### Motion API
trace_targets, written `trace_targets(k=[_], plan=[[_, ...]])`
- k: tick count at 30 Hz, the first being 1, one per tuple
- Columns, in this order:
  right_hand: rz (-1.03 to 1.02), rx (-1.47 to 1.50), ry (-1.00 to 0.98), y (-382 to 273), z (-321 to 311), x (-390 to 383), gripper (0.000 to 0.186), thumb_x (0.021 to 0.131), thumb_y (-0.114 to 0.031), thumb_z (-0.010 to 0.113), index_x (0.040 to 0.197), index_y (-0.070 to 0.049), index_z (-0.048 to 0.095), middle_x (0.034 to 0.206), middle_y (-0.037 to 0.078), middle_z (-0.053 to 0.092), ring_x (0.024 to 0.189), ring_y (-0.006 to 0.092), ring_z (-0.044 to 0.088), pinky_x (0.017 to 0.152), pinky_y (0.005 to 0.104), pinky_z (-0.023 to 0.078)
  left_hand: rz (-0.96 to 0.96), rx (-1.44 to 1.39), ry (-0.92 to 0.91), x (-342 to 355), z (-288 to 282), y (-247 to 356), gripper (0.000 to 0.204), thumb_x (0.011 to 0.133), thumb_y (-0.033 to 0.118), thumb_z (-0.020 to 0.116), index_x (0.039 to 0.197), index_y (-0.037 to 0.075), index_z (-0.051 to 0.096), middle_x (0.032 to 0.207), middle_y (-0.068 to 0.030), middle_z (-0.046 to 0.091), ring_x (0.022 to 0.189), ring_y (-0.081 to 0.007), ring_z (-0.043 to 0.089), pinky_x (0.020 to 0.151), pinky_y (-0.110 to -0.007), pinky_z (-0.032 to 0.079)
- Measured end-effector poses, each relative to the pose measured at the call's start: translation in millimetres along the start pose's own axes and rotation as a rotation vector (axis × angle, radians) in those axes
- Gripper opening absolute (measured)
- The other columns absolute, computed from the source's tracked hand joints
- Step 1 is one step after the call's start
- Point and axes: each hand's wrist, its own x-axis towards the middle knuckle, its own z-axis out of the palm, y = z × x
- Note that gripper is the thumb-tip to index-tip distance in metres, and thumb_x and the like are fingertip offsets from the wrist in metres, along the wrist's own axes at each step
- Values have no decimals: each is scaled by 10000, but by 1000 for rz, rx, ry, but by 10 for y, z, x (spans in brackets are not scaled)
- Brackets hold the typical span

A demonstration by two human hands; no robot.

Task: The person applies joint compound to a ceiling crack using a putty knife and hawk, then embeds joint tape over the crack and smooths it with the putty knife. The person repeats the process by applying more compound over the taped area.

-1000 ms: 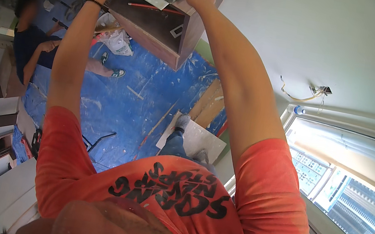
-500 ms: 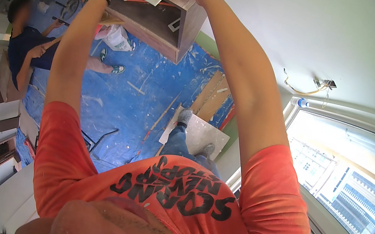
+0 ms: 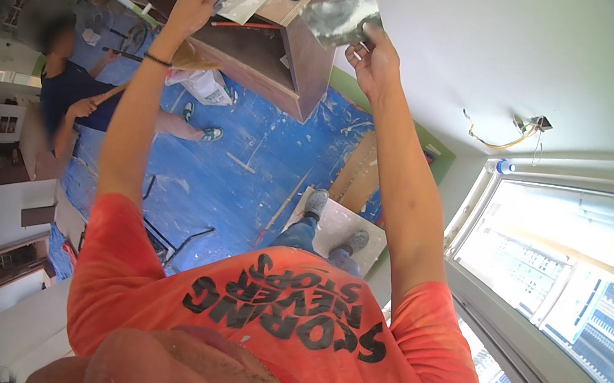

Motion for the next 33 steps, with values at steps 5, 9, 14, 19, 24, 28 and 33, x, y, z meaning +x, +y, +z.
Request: trace_targets(k=[5, 9, 14, 19, 24, 28, 33], plan=[[-41, 145, -86, -52, 73, -514, 283, 1012, -185, 550, 1265, -61, 570, 1108, 118, 673, 990, 270, 690, 901, 514, 588, -173, -792, 409, -568, -253, 1011, 387, 1041, 234, 600, 1301, -52, 603, 1137, -113, 711, 1043, -205, 643, 944, -342, 488], [23, 169, -159, -157, 58, -1238, 322, 1012, -243, 550, 1259, -38, 573, 1123, 118, 689, 990, 266, 707, 895, 458, 604, -222, -584, 468, -1355, -261, 2341, 371, 1057, 243, 546, 1270, -54, 609, 1227, -177, 660, 1085, -251, 621, 959, -377, 489], [63, 307, -170, -316, 18, -2046, 341, 1054, -279, 514, 1292, -40, 560, 1176, 129, 685, 1026, 265, 703, 935, 444, 582, 479, -691, 493, -1807, 58, 3177, 351, 1044, 119, 510, 1388, 68, 565, 1388, -235, 588, 1273, -363, 587, 1078, -471, 458], [-8, 266, -95, -674, -398, -2615, 341, 1084, -285, 464, 1311, -46, 550, 1221, 130, 666, 1079, 263, 692, 952, 450, 575, 670, -618, 256, -2047, 156, 3570, 415, 909, 35, 650, 1318, 109, 658, 1430, -193, 579, 1321, -408, 553, 1112, -506, 442], [-101, 226, 32, -1039, -872, -3121, 362, 1085, -299, 461, 1336, -47, 529, 1228, 123, 655, 1115, 264, 676, 951, 471, 588, 615, -315, 17, -2258, 214, 3496, 514, 830, -101, 579, 1305, 72, 674, 1391, -139, 627, 1342, -357, 546, 1120, -457, 440], [-353, 326, -58, -1306, -1097, -3500, 403, 1088, -339, 469, 1384, -66, 493, 1284, 102, 621, 1155, 262, 658, 952, 490, 594, 24, -900, 250, -2567, 197, 3919, 359, 952, -36, 555, 1297, 9, 643, 1306, -118, 657, 1197, -264, 627, 1045, -396, 489], [-615, 238, -8, -1375, -1321, -3833, 482, 1090, -403, 476, 1456, -91, 436, 1344, 56, 571, 1201, 222, 627, 966, 447, 590, -446, -1619, 24, -2780, -293, 4832, 285, 1029, 92, 587, 1285, -33, 614, 1231, -126, 665, 1066, -164, 669, 933, -323, 544]])
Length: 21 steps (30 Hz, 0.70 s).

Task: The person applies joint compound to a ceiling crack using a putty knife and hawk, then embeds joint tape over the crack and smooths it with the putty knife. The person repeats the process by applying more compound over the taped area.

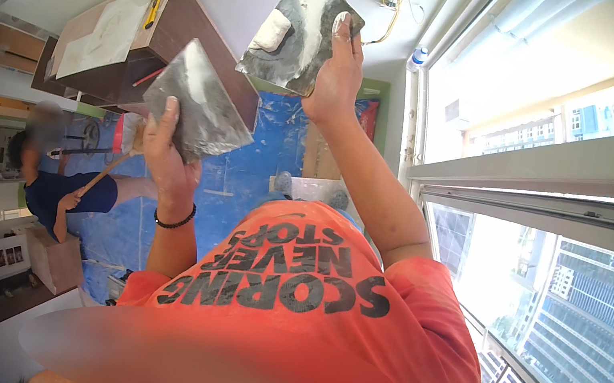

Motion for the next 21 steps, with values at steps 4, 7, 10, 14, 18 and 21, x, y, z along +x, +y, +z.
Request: trace_targets(k=[4, 7, 10, 14, 18, 21], plan=[[-577, -896, 96, -18, -150, -215, 478, 1109, -403, 437, 1428, -50, 477, 1289, 70, 593, 1124, 189, 615, 991, 350, 520, 14, 139, -92, -131, 160, -243, 277, 1017, 97, 613, 1260, -35, 628, 1185, -89, 687, 1020, -142, 670, 905, -299, 537], [-392, -969, 46, -138, -178, -298, 495, 1117, -404, 414, 1380, 4, 516, 1173, 94, 632, 1031, 184, 587, 980, 320, 465, -19, 180, -101, -98, 223, -449, 277, 1016, 94, 613, 1261, -35, 627, 1175, -82, 691, 1012, -133, 666, 880, -287, 526], [-125, -1001, -76, -383, -7, -579, 505, 1121, -380, 403, 1319, 67, 530, 1023, 130, 659, 940, 190, 553, 924, 343, 467, -16, 86, -47, -75, 528, -435, 313, 1005, 108, 635, 1286, -29, 617, 1192, -69, 678, 1038, -132, 633, 930, -299, 495], [39, -1160, -150, -633, -289, -829, 508, 1115, -376, 417, 1312, 80, 520, 1026, 172, 658, 924, 224, 569, 868, 360, 494, 135, 20, -114, 32, 734, -431, 340, 1040, 117, 571, 1344, -35, 561, 1240, -124, 662, 1118, -192, 644, 941, -351, 541], [93, -833, 189, -733, -517, -885, 503, 1106, -416, 423, 1344, 13, 534, 1173, 147, 670, 1023, 240, 653, 907, 348, 526, 589, 361, -519, -82, 772, -464, 356, 1011, 104, 578, 1364, 60, 561, 1318, -179, 632, 1186, -278, 633, 1000, -431, 522], [276, 89, 102, -722, -653, -868, 441, 1089, -400, 463, 1355, -61, 557, 1230, 115, 674, 1115, 250, 681, 971, 406, 553, 953, 499, -906, -115, 892, -567, 325, 902, 122, 707, 1226, 118, 708, 1333, -188, 631, 1208, -301, 623, 1052, -456, 475]])
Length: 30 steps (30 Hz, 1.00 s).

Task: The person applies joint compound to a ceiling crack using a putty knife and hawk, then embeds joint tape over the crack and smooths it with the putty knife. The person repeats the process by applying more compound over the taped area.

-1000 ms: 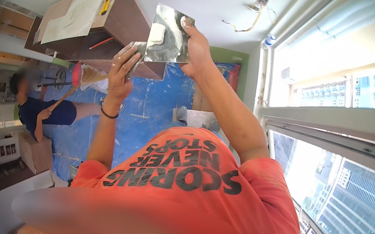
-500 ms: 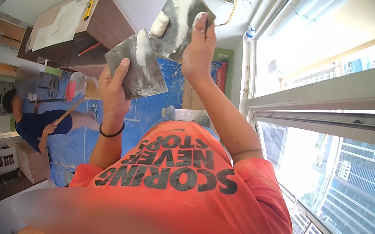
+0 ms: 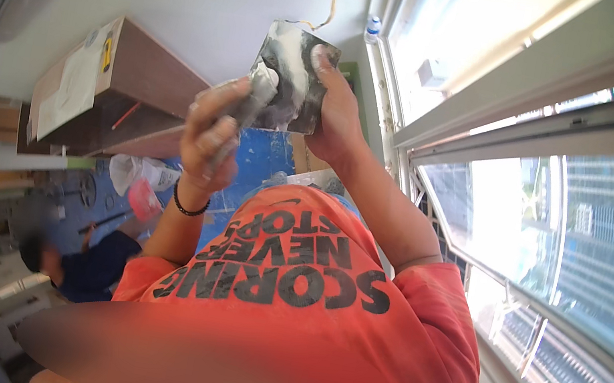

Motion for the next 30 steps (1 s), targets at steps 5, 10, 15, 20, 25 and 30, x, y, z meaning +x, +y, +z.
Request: trace_targets(k=[5, 10, 15, 20, 25, 30], plan=[[-134, 88, 130, 9, 2, -28, 413, 1092, -355, 467, 1337, -33, 551, 1212, 129, 680, 1080, 254, 693, 944, 420, 573, 73, 146, -268, -97, 16, -301, 362, 842, 134, 725, 1203, 152, 748, 1374, -142, 620, 1292, -364, 578, 1117, -528, 439], [-291, 140, 311, 0, 9, 49, 409, 1075, -309, 504, 1376, -32, 511, 1262, 149, 658, 1109, 271, 687, 969, 436, 579, -10, 287, -429, -76, -413, -819, 444, 778, -39, 660, 1176, 128, 763, 1270, -153, 668, 1173, -368, 630, 1046, -466, 496], [-328, 180, 178, 43, -39, 85, 361, 1052, -291, 575, 1326, -57, 551, 1236, 130, 668, 1071, 269, 699, 946, 467, 595, -525, -387, 70, 34, -475, -1152, 324, 969, 38, 594, 1290, 32, 635, 1184, -113, 683, 1094, -250, 660, 964, -371, 537], [-195, 12, 349, 591, 185, 312, 360, 1028, -321, 623, 1276, -63, 578, 1170, 100, 684, 1003, 228, 713, 864, 426, 617, -1134, -1449, -58, 390, -220, -1355, 347, 1032, 163, 629, 1325, -8, 562, 1154, -87, 676, 1049, -153, 668, 924, -317, 557], [-329, 109, 407, 529, 316, 334, 362, 1049, -302, 566, 1313, -56, 557, 1180, 101, 683, 1011, 240, 709, 903, 431, 605, -1201, -1120, -374, -65, -272, -1715, 395, 988, 156, 692, 1321, -22, 574, 1172, -94, 681, 1023, -150, 669, 912, -298, 550], [-623, 42, 614, 365, 303, 193, 380, 1054, -284, 565, 1347, -45, 525, 1207, 96, 657, 1051, 239, 690, 904, 425, 612, -1300, -895, -236, -272, -600, -1837, 379, 952, 74, 707, 1301, -31, 601, 1149, -82, 690, 1008, -157, 652, 922, -305, 521]])
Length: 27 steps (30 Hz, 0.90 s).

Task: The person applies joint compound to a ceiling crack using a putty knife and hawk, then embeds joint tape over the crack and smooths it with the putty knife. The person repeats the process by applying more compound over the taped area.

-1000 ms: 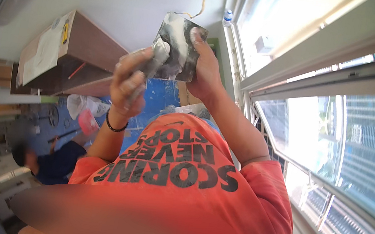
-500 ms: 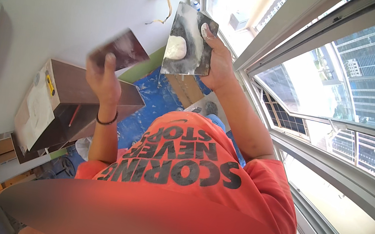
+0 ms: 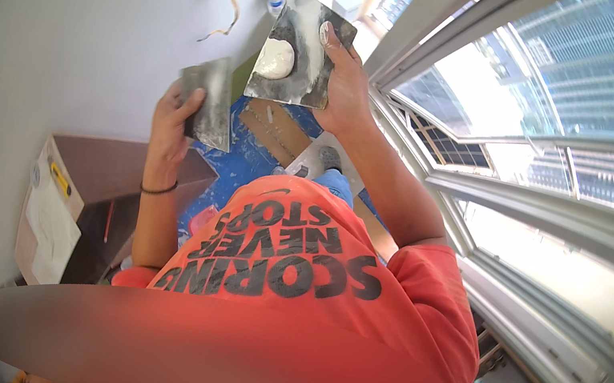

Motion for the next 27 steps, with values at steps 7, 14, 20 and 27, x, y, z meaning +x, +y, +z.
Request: trace_targets(k=[7, 14, 20, 27], plan=[[-340, -288, 196, -163, 55, -213, 413, 1045, -324, 603, 1335, -36, 547, 1225, 80, 631, 1046, 184, 660, 844, 352, 588, 1063, 915, -70, -362, 507, 503, 478, 774, -40, 687, 1231, 98, 712, 1133, -97, 700, 951, -255, 647, 874, -354, 509], [-550, -398, 134, -135, -113, -261, 353, 1064, -300, 583, 1285, -25, 607, 1152, 63, 671, 1010, 132, 648, 845, 296, 543, 1356, 1210, -211, -226, 942, 548, 545, 739, 18, 660, 1268, 134, 714, 1160, -32, 686, 1017, -248, 594, 884, -396, 463], [-761, -577, 250, -350, -243, -314, 353, 1066, -334, 592, 1064, 13, 656, 856, -17, 609, 782, 68, 456, 705, 270, 412, 1312, 1271, -362, -227, 1266, 409, 561, 733, 32, 663, 1283, 137, 698, 1170, -43, 679, 1008, -260, 593, 902, -416, 459], [-779, -132, 580, -1125, -550, -658, 421, 1050, -344, 599, 1333, -33, 572, 1055, 65, 663, 950, 179, 680, 775, 345, 590, 440, 329, -320, -20, 1456, 147, 383, 966, 45, 652, 1347, 33, 620, 1273, -25, 646, 1133, -179, 597, 978, -362, 474]])
